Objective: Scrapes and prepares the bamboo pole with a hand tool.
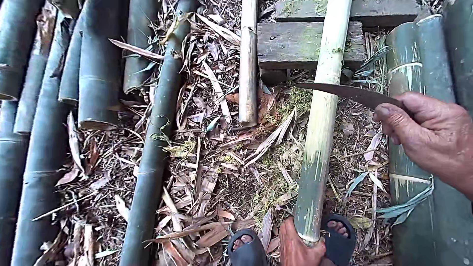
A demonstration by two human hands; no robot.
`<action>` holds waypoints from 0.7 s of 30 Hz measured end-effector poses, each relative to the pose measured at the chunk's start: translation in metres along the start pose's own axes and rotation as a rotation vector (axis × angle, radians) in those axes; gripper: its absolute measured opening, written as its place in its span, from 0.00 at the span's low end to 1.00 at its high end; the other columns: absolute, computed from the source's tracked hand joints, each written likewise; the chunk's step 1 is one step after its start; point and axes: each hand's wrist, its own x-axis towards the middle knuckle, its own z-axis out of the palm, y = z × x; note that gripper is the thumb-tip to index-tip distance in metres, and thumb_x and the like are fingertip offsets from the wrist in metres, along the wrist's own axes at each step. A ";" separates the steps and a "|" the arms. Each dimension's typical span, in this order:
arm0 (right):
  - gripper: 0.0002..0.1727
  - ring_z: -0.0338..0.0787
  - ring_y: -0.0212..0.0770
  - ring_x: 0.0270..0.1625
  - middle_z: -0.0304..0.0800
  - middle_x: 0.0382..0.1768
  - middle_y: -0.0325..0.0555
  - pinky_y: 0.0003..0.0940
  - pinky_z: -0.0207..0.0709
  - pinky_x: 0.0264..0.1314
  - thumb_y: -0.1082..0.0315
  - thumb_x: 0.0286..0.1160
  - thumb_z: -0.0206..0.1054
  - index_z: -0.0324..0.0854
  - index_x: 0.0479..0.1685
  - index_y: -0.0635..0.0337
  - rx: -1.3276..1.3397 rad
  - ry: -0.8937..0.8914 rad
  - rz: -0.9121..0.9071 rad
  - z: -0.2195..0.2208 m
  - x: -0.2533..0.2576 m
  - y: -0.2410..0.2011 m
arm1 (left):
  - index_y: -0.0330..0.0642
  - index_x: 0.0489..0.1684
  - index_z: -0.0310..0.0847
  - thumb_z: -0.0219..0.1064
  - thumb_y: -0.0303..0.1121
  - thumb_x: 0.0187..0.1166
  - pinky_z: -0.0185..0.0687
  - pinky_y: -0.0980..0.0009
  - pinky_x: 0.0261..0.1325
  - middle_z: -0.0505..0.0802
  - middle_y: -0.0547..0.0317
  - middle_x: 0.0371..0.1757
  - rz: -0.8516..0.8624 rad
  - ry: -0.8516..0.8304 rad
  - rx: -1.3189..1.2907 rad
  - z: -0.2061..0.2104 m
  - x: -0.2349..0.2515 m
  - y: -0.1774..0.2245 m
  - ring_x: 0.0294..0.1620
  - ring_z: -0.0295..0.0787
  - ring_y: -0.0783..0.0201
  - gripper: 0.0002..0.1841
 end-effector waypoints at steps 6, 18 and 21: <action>0.17 0.74 0.29 0.17 0.77 0.19 0.33 0.27 0.66 0.16 0.49 0.91 0.57 0.84 0.39 0.47 -0.016 -0.111 0.048 -0.005 -0.027 -0.009 | 0.35 0.73 0.73 0.84 0.59 0.47 0.84 0.55 0.68 0.87 0.45 0.63 0.014 -0.054 -0.042 -0.009 0.006 -0.018 0.63 0.87 0.54 0.51; 0.18 0.74 0.30 0.18 0.74 0.17 0.31 0.31 0.67 0.19 0.47 0.89 0.57 0.82 0.33 0.43 -0.156 -0.367 -0.002 0.002 -0.022 -0.023 | 0.37 0.76 0.70 0.84 0.57 0.50 0.84 0.57 0.68 0.87 0.46 0.64 -0.014 -0.136 -0.076 -0.014 0.011 -0.023 0.63 0.88 0.55 0.50; 0.18 0.74 0.28 0.17 0.74 0.17 0.30 0.29 0.66 0.17 0.47 0.89 0.57 0.83 0.35 0.44 -0.105 -0.369 -0.026 0.018 -0.011 -0.021 | 0.37 0.75 0.70 0.84 0.58 0.50 0.85 0.58 0.67 0.87 0.46 0.63 -0.010 -0.134 -0.063 -0.015 0.011 -0.023 0.61 0.88 0.57 0.51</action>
